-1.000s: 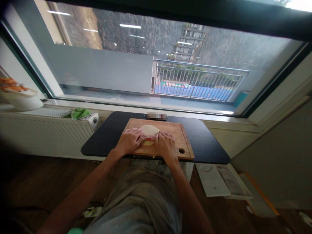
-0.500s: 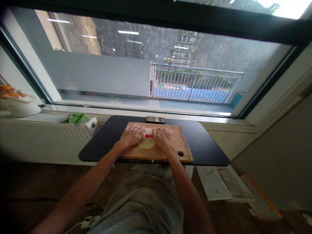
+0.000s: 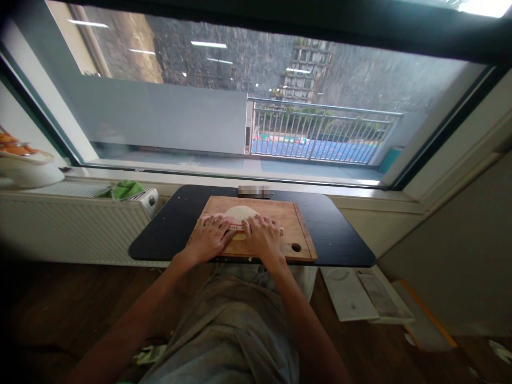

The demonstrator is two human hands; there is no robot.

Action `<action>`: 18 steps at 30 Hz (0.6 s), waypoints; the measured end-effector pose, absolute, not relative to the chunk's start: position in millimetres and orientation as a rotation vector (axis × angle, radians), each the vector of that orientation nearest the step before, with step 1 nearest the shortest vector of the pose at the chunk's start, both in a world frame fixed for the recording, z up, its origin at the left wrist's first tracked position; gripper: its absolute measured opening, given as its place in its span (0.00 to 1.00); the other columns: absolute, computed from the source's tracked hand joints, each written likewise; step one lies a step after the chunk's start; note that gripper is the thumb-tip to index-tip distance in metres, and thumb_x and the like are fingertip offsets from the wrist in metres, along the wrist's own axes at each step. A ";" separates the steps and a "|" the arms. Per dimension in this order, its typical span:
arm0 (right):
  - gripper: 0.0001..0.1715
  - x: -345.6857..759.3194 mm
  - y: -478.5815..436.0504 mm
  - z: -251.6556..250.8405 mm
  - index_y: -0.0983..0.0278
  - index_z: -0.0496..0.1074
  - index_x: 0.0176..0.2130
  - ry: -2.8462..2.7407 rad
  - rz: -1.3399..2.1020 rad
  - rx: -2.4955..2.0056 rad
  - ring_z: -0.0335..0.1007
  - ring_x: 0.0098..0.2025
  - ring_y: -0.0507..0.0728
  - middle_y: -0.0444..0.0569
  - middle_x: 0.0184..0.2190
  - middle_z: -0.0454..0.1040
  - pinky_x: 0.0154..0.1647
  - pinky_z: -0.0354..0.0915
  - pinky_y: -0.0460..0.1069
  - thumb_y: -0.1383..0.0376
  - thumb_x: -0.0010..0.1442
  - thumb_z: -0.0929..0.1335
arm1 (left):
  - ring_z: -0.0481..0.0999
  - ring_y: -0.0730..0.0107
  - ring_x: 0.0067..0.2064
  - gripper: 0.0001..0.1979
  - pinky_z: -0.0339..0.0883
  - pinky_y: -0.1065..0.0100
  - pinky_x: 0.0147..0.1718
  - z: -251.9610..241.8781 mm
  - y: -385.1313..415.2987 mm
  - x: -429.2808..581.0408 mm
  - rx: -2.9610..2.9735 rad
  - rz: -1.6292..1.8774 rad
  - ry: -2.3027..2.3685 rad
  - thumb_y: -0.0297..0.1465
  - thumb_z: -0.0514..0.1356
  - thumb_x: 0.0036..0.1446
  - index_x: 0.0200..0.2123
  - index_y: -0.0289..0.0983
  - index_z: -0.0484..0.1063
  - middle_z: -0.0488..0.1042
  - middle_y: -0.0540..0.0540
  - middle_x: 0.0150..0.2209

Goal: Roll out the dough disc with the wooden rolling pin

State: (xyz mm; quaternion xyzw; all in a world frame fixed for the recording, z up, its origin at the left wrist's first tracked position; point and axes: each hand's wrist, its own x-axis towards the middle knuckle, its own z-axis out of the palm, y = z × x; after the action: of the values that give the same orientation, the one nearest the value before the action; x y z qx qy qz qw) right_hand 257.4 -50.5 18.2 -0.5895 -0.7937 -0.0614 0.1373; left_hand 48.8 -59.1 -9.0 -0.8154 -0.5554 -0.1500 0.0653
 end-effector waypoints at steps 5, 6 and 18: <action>0.25 253.2 -18.5 25.2 0.56 0.76 0.63 -2.402 -0.209 -1.765 0.75 0.63 0.63 0.55 0.64 0.80 0.63 0.65 0.57 0.56 0.85 0.55 | 0.67 0.48 0.73 0.28 0.58 0.44 0.71 -1.2 -29.4 54.0 -2.498 -0.402 -1.692 0.48 0.44 0.81 0.72 0.49 0.70 0.71 0.41 0.73; 0.25 253.6 -12.6 26.5 0.56 0.75 0.65 -2.430 -0.217 -1.777 0.74 0.64 0.64 0.56 0.64 0.79 0.64 0.65 0.57 0.57 0.85 0.56 | 0.67 0.48 0.73 0.28 0.57 0.44 0.72 -0.6 -24.7 55.9 -2.498 -0.403 -1.711 0.48 0.43 0.81 0.72 0.49 0.70 0.71 0.41 0.74; 0.28 251.7 -42.0 17.4 0.54 0.79 0.60 -2.272 -0.177 -1.741 0.75 0.61 0.62 0.52 0.62 0.81 0.65 0.64 0.58 0.53 0.85 0.54 | 0.73 0.44 0.66 0.27 0.60 0.41 0.69 -8.3 -58.5 57.7 -2.456 -0.446 -1.717 0.49 0.47 0.80 0.74 0.52 0.69 0.76 0.39 0.68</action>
State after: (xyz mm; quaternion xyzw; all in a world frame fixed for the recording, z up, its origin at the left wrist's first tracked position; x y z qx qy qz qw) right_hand 251.7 -42.0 17.4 -0.6013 -0.7848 -0.0610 0.1368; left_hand 57.7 -58.5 -8.3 -0.8093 -0.5659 -0.1471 0.0559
